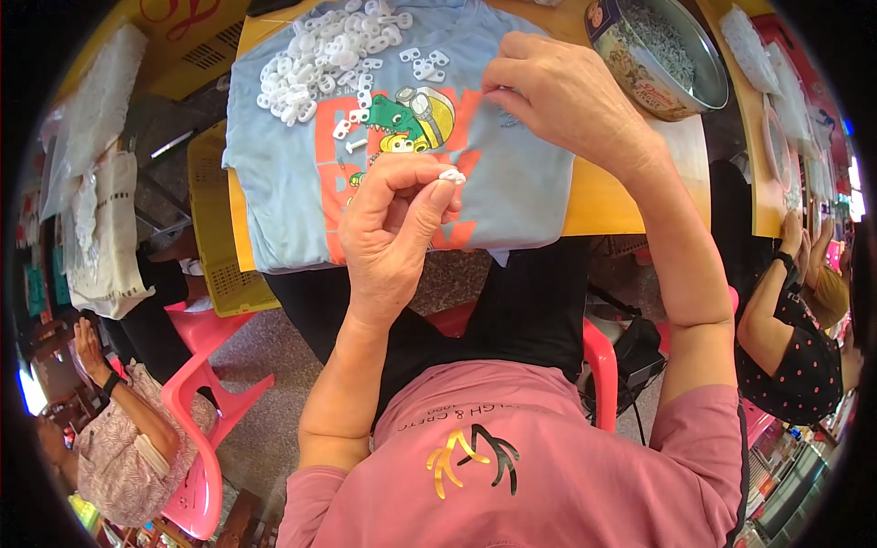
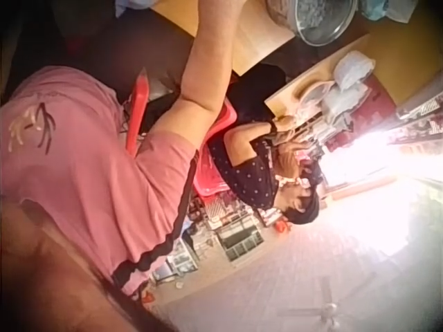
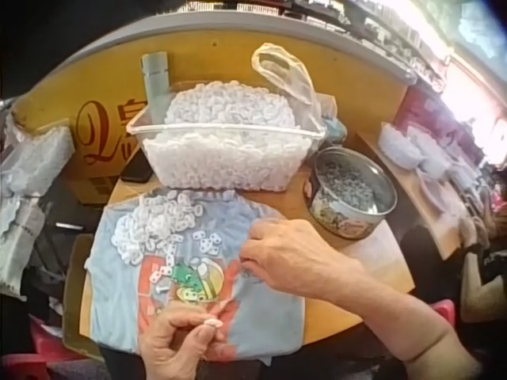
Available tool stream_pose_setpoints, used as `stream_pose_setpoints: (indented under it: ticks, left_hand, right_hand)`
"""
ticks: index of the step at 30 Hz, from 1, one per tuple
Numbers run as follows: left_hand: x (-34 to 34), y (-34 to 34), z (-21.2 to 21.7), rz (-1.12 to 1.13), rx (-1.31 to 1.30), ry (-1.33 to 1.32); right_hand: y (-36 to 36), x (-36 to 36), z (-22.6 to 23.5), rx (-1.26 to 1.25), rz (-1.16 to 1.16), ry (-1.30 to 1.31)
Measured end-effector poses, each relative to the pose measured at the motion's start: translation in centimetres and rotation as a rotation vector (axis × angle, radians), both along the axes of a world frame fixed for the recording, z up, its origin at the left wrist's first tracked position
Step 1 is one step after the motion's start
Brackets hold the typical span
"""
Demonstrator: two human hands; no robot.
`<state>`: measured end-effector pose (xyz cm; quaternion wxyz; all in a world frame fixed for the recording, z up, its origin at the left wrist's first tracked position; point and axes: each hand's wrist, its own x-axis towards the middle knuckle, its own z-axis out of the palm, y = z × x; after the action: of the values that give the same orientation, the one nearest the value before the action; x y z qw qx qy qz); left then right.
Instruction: Attaching white plastic fasteners to a garment manually at an assembly station.
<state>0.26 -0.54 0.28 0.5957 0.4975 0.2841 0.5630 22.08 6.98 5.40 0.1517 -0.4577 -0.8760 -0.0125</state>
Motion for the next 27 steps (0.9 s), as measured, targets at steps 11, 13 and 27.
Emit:
stream_pose_setpoints:
  ticks: [11, 13, 27]
  left_hand:
    - [-0.1, -0.1, 0.1, 0.000, -0.013, -0.001]
    - [-0.1, -0.1, 0.2, 0.011, -0.020, -0.003]
    - [-0.2, 0.1, 0.5, 0.042, -0.149, -0.038]
  right_hand:
    - [1.0, -1.5, 1.5, -0.309, -0.099, 0.297]
    - [1.0, -1.6, 3.2, -0.600, -0.226, 0.517]
    - [-5.7, -3.9, -0.8, -1.169, 0.005, 1.718]
